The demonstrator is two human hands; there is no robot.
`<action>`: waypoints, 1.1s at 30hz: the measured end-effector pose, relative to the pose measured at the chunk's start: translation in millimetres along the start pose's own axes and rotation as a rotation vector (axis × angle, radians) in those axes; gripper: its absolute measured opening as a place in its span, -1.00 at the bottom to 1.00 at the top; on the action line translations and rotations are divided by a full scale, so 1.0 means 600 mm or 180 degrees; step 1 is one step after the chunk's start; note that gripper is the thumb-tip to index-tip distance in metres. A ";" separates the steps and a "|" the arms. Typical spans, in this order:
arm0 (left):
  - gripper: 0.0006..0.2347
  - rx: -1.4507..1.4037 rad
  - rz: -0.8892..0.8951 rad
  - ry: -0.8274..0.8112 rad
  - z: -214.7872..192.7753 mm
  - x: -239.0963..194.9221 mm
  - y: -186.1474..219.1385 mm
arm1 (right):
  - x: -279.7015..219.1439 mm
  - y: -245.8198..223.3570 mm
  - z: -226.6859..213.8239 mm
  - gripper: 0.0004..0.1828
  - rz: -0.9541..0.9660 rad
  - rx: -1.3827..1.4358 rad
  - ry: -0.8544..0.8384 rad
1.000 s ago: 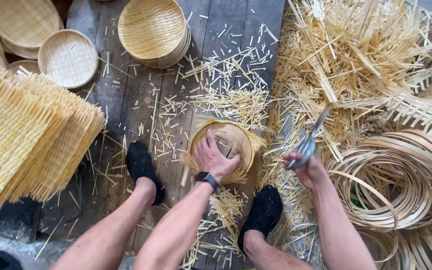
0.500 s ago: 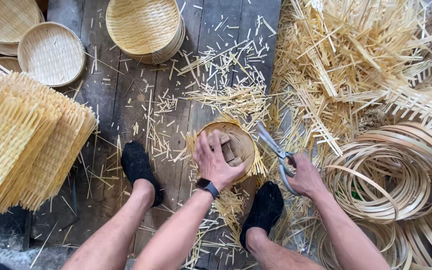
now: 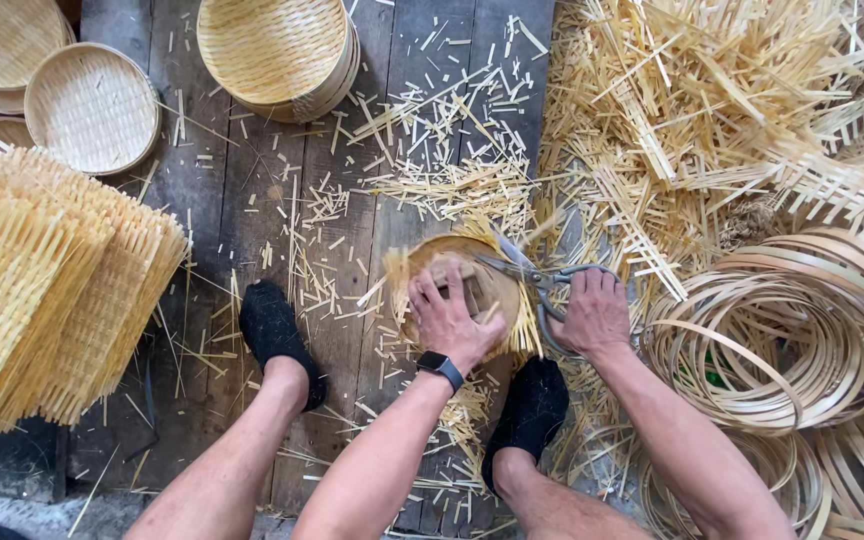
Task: The person trims the edges of a woven bamboo basket using shears, then stacks the finished basket with others. The person repeats this process for multiple baskets.
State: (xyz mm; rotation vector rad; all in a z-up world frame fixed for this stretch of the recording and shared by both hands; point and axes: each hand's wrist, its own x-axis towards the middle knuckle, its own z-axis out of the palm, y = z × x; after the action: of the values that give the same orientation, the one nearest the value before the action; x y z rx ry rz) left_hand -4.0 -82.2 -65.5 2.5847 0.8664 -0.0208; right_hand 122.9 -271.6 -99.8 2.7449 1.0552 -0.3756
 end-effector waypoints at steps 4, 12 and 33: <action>-0.07 -0.0173 0.0062 -0.0174 -0.005 0.001 -0.002 | 0.014 0.017 0.041 -0.45 -0.0111 -0.0022 0.0448; -0.06 -0.0062 0.0842 -0.0272 -0.024 0.019 -0.033 | 0.025 0.047 0.041 -0.47 -0.0190 -0.0076 0.0107; -0.06 -0.0465 -0.0015 0.0043 -0.030 0.008 -0.007 | 0.029 0.073 0.053 -0.75 -0.0429 0.0381 0.0173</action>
State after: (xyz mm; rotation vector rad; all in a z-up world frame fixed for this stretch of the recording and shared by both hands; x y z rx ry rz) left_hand -4.7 -69.9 -51.5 2.4494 0.8462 0.0566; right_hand 159.3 -300.7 -132.1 2.8105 1.2757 -0.3976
